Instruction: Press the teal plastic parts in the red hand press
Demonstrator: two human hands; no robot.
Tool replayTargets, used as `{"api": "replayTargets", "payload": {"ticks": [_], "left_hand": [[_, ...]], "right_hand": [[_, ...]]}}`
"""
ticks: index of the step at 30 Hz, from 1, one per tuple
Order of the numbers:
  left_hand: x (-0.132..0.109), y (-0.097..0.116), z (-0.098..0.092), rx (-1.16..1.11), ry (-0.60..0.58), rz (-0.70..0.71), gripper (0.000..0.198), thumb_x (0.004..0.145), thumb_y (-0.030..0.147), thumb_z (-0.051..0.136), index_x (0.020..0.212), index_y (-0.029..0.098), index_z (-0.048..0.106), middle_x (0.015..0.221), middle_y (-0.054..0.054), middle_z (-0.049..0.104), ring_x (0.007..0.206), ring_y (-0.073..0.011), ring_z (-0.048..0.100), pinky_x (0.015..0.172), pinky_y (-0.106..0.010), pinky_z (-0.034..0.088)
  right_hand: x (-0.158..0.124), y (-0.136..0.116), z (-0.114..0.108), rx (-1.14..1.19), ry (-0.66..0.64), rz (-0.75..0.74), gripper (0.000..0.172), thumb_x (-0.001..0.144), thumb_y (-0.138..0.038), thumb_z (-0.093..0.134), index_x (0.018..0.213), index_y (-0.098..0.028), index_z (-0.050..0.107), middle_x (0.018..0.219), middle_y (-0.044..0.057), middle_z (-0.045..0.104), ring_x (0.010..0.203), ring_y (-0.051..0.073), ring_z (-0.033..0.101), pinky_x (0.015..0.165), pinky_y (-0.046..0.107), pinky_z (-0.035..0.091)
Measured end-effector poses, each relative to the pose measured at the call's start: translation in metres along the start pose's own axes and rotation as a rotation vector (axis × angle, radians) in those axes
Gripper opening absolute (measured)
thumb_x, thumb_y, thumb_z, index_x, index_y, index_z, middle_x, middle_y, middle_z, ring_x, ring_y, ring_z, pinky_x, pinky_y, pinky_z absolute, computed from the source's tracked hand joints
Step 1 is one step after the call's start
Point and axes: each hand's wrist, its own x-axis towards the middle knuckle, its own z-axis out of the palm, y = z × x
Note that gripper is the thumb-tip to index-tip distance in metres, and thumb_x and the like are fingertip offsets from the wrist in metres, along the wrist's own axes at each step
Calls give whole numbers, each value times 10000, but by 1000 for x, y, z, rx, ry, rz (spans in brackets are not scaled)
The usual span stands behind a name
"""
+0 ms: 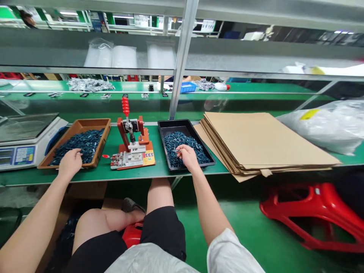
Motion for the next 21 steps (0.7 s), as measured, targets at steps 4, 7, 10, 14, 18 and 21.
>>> {"api": "replayTargets", "payload": {"ticks": [4,7,10,14,18,21], "left_hand": [[-25,17,-4,-137,83,118,380,906,373,436,1205,291,656,1148,-35,740,1044,-255,714,1048,-455,536],[-52,47,2,-377,72,172,400,924,435,559,1273,264,658,1063,-85,776,953,-281,742,896,-448,586],[-73,84,17,-452,-120,245,277,922,443,602,1039,242,753,978,-68,795,914,-273,741,841,-418,589],[-79,123,47,-284,-302,429,287,953,386,530,950,245,780,946,-82,779,929,-283,690,901,-442,560],[-76,149,78,-112,-278,531,243,935,261,521,866,214,750,1029,-131,727,1013,-327,621,939,-492,518],[-76,159,94,-14,-259,506,200,899,189,540,860,197,736,1077,-163,694,1071,-363,599,957,-522,494]], "right_hand": [[-13,-12,18,12,-25,-79,215,744,-394,621,832,-205,671,711,33,661,637,174,608,589,284,500],[-32,-19,48,37,-105,-151,210,799,-397,651,899,-217,690,749,43,690,651,187,630,610,305,527],[-53,-18,86,10,-212,-234,223,852,-404,639,977,-233,709,795,41,710,666,198,654,656,332,559],[-63,6,125,-86,-242,-309,207,897,-410,595,945,-244,710,836,48,723,724,216,689,775,370,586],[-57,31,134,-154,-99,-319,212,939,-370,502,936,-241,670,904,69,723,829,234,694,825,383,580],[-53,36,132,-163,-18,-369,222,961,-365,477,932,-231,651,978,86,713,908,240,681,845,382,573]]}}
